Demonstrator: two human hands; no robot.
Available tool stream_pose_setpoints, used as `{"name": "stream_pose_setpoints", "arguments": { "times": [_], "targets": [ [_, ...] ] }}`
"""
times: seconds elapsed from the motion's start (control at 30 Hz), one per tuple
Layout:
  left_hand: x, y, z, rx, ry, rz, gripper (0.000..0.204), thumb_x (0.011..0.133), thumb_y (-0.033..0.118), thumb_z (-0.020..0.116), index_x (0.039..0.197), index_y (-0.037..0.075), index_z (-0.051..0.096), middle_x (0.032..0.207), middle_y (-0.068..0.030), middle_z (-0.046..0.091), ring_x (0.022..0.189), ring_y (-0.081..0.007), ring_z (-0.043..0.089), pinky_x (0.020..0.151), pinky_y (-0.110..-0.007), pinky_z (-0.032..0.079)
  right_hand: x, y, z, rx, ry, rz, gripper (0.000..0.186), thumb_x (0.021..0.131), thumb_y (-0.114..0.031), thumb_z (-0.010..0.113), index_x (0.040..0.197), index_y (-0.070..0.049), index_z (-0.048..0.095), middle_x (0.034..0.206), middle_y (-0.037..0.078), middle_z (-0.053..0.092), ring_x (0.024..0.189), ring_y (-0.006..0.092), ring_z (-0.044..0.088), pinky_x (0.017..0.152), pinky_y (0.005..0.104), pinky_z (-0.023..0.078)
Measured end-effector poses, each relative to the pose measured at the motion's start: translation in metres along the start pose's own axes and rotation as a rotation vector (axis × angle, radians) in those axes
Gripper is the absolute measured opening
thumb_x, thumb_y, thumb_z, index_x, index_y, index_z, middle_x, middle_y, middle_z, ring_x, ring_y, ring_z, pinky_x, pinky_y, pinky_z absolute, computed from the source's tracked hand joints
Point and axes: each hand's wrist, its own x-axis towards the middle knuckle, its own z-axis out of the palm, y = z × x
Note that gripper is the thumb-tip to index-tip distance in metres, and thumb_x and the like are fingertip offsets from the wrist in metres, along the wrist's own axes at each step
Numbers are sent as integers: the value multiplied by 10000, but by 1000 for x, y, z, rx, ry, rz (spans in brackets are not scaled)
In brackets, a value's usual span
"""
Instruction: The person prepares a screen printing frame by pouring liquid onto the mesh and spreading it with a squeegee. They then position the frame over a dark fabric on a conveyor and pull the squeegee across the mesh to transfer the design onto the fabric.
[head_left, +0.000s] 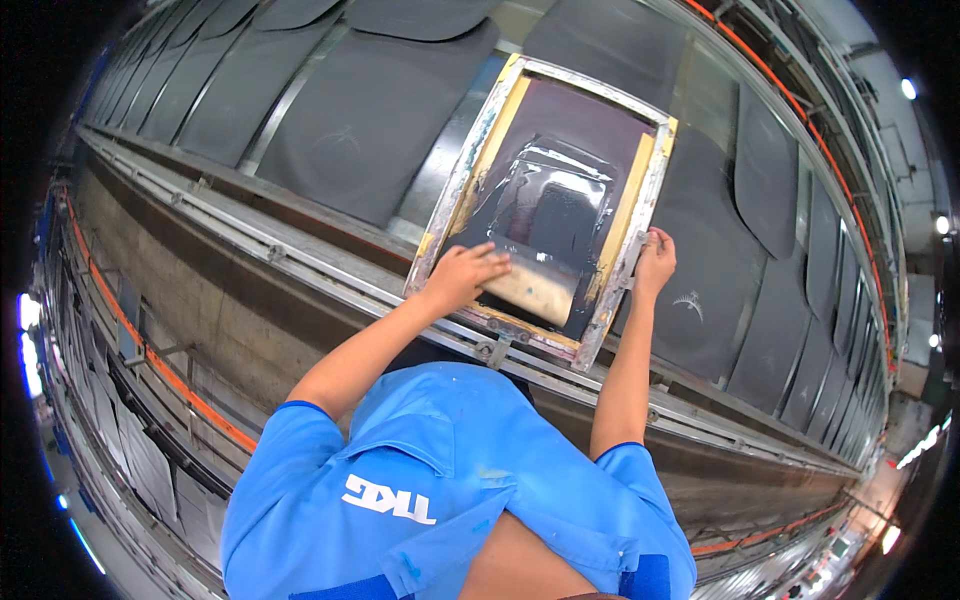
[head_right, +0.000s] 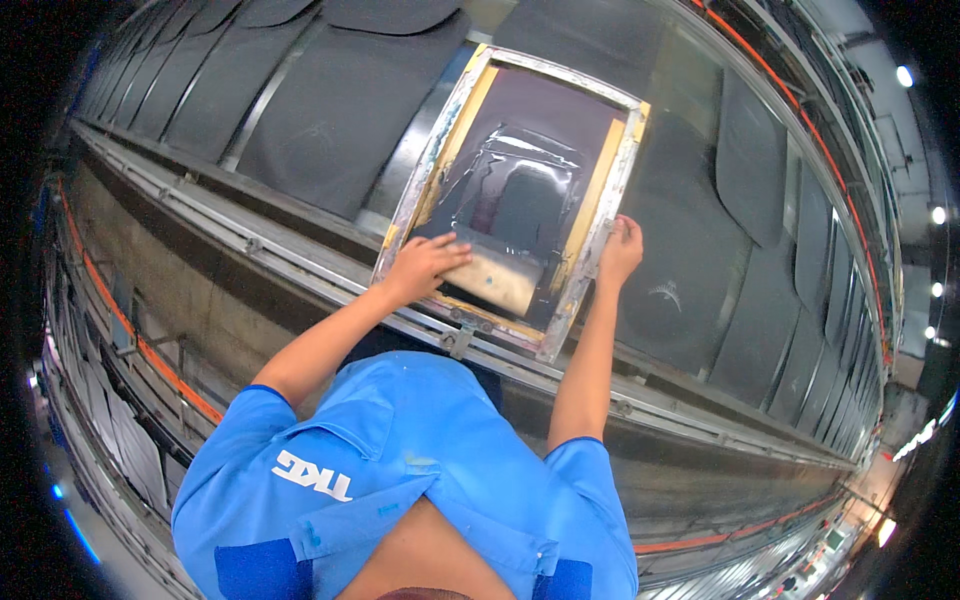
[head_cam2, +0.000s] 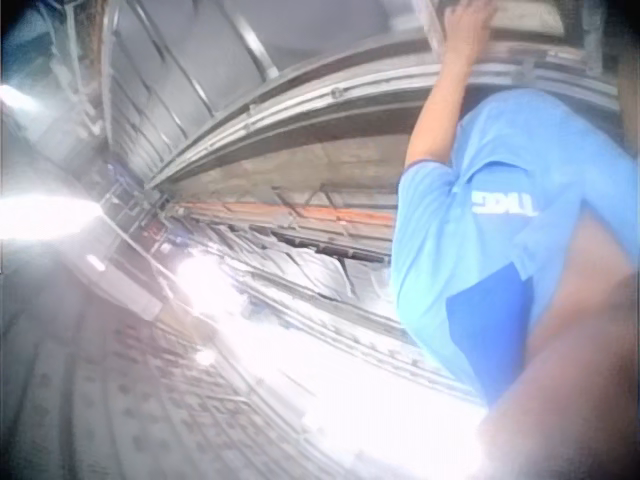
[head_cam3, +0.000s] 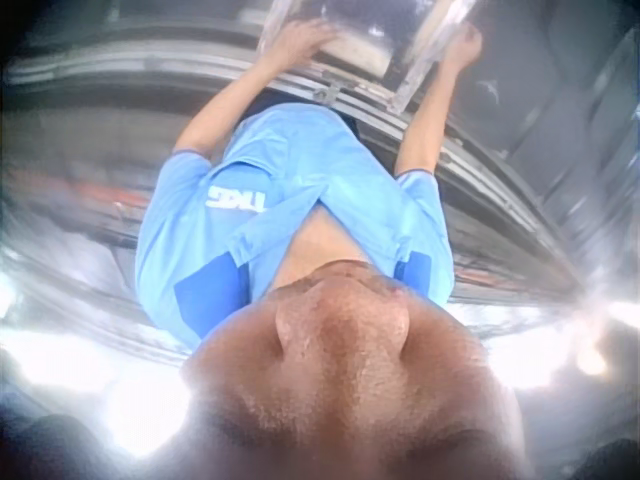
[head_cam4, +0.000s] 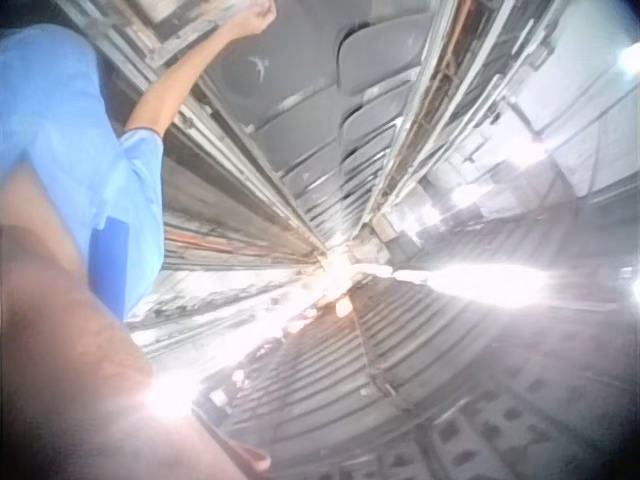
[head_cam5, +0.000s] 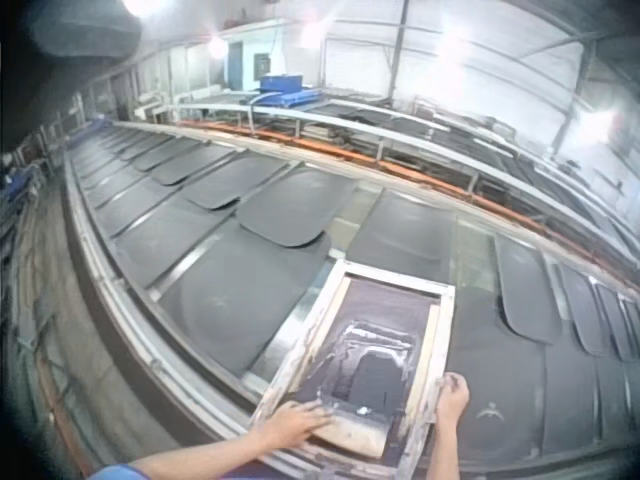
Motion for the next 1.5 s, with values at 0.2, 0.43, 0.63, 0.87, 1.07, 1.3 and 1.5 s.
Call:
{"name": "stream_pose_setpoints", "arguments": {
  "times": [0.2, 0.43, 0.63, 0.87, 1.07, 1.3, 1.5],
  "targets": [
    [-64, -48, -58, -15, 37, -38, 657, 698, -8, 671, 1322, 195, 632, 1461, 41, 567, 1391, -207, 481, 1004, -408, 407, -47, -85, 80, 210, -43, -27, 231, 1009, -230, 609, 1061, -19, 687, 802, 24, 633, 692, 105, 537, 665, 288, 454],
    [-117, -190, -159, 95, -16, -61, 616, 719, 26, 683, 1313, 181, 633, 1327, 0, 632, 1276, -236, 550, 963, -410, 418, -127, -150, 249, 299, -66, 16, 201, 1015, -194, 595, 1069, -18, 675, 790, 6, 610, 657, 89, 506, 630, 278, 436],
    [-159, -272, -208, 127, -50, -95, 576, 722, 62, 719, 1279, 191, 650, 1316, -4, 633, 1212, -208, 568, 901, -393, 422, -174, -184, 333, 182, -15, -31, 200, 1024, -218, 600, 1077, -38, 670, 684, -24, 533, 612, 63, 456, 563, 256, 375],
    [-175, -297, -228, 14, 46, -169, 506, 737, 59, 713, 1231, 162, 682, 1267, -43, 686, 1158, -263, 625, 919, -416, 480, -182, -201, 356, 40, -36, 57, 254, 1018, -259, 565, 1107, -56, 688, 1015, 177, 728, 952, 341, 702, 862, 413, 507],
    [-157, -321, -242, -285, 76, -519, 311, 848, 186, 755, 1143, 103, 704, 1038, -168, 721, 962, -377, 683, 801, -427, 526, -179, -208, 363, -54, -34, 71, 237, 1012, -273, 566, 1109, -98, 694, 954, 197, 722, 891, 371, 692, 813, 444, 504],
    [-94, -387, -244, -463, -623, -412, 422, 750, 178, 814, 1146, 67, 721, 919, -69, 728, 849, -184, 657, 719, -353, 542, -183, -208, 366, -131, -31, 1, 244, 1013, -300, 550, 1120, -125, 682, 803, 200, 692, 789, 405, 673, 764, 487, 496],
    [-35, -418, -221, -668, -1189, -538, 492, 734, 214, 854, 1181, 76, 704, 979, -32, 732, 866, -150, 674, 705, -302, 568, -178, -203, 349, -574, -109, -152, 336, 995, -371, 579, 1225, -152, 690, 1124, 207, 685, 1066, 365, 635, 927, 473, 485]
  ]
}}
